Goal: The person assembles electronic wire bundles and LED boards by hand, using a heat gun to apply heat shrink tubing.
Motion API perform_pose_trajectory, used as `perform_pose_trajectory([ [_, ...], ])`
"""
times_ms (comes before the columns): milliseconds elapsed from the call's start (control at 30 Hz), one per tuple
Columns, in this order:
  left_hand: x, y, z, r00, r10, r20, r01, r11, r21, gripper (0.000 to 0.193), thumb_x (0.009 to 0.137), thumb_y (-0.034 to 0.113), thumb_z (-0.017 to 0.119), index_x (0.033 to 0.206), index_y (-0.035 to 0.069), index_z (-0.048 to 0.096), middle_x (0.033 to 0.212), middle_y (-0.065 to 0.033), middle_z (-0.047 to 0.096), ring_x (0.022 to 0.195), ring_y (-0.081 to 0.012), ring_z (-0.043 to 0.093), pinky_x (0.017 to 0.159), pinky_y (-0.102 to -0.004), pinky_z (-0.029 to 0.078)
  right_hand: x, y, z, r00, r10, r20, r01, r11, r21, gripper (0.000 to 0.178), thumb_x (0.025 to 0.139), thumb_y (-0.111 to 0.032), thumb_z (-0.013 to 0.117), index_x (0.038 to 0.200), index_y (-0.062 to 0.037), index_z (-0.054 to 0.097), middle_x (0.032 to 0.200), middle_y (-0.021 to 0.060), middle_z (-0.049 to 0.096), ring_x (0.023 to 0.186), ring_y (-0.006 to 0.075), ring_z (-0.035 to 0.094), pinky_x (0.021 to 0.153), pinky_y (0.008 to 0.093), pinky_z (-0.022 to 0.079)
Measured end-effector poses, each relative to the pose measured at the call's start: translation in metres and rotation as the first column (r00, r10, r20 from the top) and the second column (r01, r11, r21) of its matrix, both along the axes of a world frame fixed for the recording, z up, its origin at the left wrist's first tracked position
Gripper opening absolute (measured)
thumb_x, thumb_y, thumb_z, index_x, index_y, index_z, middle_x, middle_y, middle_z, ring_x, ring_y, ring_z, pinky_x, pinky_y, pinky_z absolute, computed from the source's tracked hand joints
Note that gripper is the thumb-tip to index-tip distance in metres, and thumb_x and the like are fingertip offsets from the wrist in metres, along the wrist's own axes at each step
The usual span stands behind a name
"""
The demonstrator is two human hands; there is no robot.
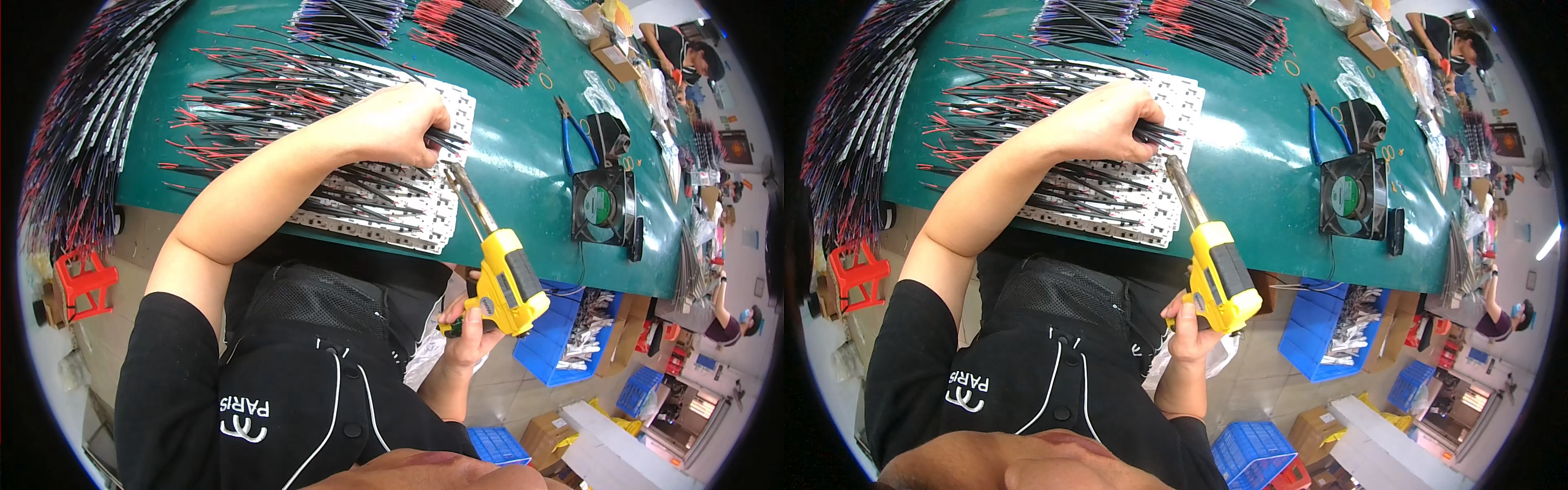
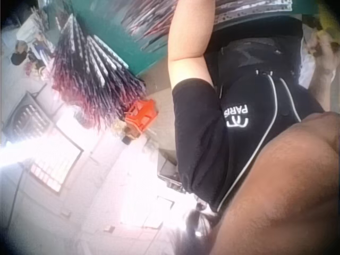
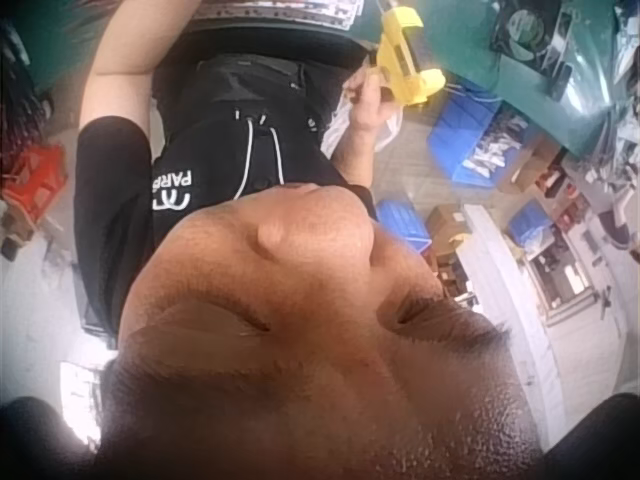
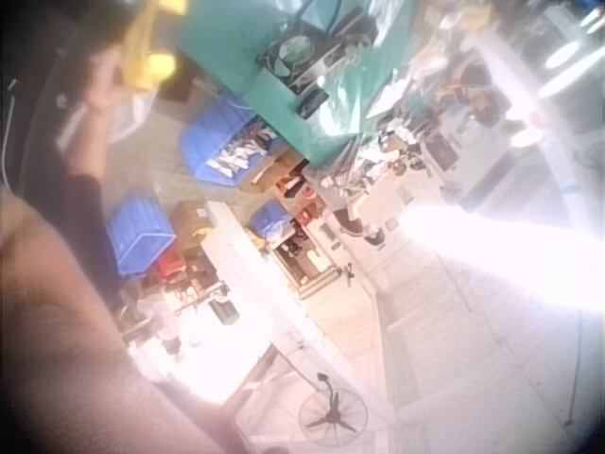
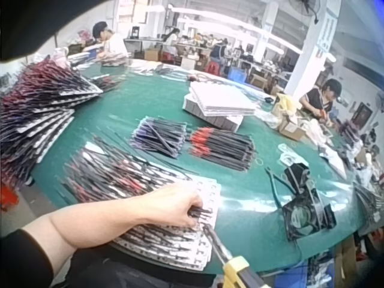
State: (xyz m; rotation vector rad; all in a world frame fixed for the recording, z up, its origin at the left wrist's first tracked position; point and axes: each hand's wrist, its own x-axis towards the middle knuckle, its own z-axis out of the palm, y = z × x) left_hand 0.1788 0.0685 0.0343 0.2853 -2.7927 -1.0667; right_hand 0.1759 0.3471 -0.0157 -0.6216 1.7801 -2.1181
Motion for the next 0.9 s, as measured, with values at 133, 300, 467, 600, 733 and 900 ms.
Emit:
perform_pose_trajectory([
  [133, 0.0014, 0.0001, 0.0004, 1.0, 0.009, -0.001, -0.009, 1.0, -0.008, 0.026, 0.064, 0.014, 0.069, 0.086, -0.001, 0.066, 0.072, -0.02, 0.061, 0.073, -0.0321, 0.06, 0.068, -0.0358, 0.047, -0.0009, -0.0007, 0.0086, 1.0, -0.012, -0.002, 0.012, 1.0, -0.026, 0.046, 0.084, -0.017, 0.051, 0.114, 0.0155, 0.039, 0.057, 0.0097, 0.049, 0.045, 0.0139, 0.048, 0.042, 0.024, 0.043],
  [300, 0.0003, -0.0001, 0.0011, 1.0, 0.003, 0.016, -0.003, 1.0, -0.002, 0.026, 0.065, 0.014, 0.069, 0.085, -0.003, 0.066, 0.072, -0.0203, 0.062, 0.072, -0.0307, 0.061, 0.067, -0.0347, 0.047, 0.002, 0.0014, 0.005, 0.998, -0.052, 0.025, 0.052, 0.998, -0.031, 0.044, 0.083, -0.017, 0.051, 0.111, 0.0147, 0.04, 0.056, 0.0103, 0.048, 0.045, 0.0146, 0.048, 0.041, 0.0237, 0.042],
  [467, -0.0005, -0.003, 0.0019, 1.0, -0.018, 0.022, 0.016, 0.994, 0.111, 0.025, 0.066, 0.012, 0.068, 0.085, -0.004, 0.066, 0.07, -0.019, 0.062, 0.064, -0.0251, 0.061, 0.063, -0.0322, 0.047, 0.0001, 0.0045, 0.0001, 1.0, 0.028, 0.001, -0.027, 0.997, -0.069, 0.032, 0.084, -0.016, 0.051, 0.1, 0.0097, 0.043, 0.056, 0.011, 0.047, 0.044, 0.0152, 0.046, 0.041, 0.0239, 0.042],
  [600, -0.0004, -0.0032, 0.0029, 0.998, -0.055, 0.025, 0.051, 0.989, 0.138, 0.023, 0.066, 0.01, 0.067, 0.085, -0.004, 0.065, 0.065, -0.0177, 0.061, 0.057, -0.0213, 0.058, 0.059, -0.0304, 0.046, 0.0015, 0.0016, 0.0015, 1.0, 0.014, 0.016, -0.013, 0.999, -0.052, 0.03, 0.084, -0.016, 0.051, 0.098, 0.0084, 0.043, 0.056, 0.0107, 0.047, 0.044, 0.0155, 0.046, 0.041, 0.024, 0.042],
  [733, -0.0011, -0.0029, 0.0005, 0.997, -0.069, 0.024, 0.066, 0.989, 0.133, 0.022, 0.066, 0.01, 0.067, 0.084, -0.005, 0.065, 0.064, -0.0173, 0.06, 0.056, -0.0213, 0.057, 0.058, -0.0305, 0.046, 0.0027, 0.0017, 0.0012, 1.0, 0.018, 0.026, -0.016, 0.998, -0.054, 0.027, 0.084, -0.015, 0.05, 0.097, 0.0077, 0.043, 0.056, 0.0112, 0.047, 0.045, 0.0157, 0.046, 0.041, 0.0243, 0.042],
  [900, -0.0009, -0.0026, 0.0013, 0.996, -0.086, 0.004, 0.085, 0.987, 0.139, 0.021, 0.067, 0.009, 0.067, 0.083, -0.004, 0.065, 0.063, -0.0179, 0.06, 0.055, -0.0208, 0.057, 0.057, -0.0306, 0.046, 0.0026, 0.0056, 0.0001, 1.0, 0.017, 0.003, -0.017, 0.998, -0.062, 0.027, 0.084, -0.014, 0.05, 0.097, 0.0077, 0.042, 0.057, 0.0118, 0.047, 0.045, 0.0157, 0.046, 0.042, 0.0247, 0.042],
])
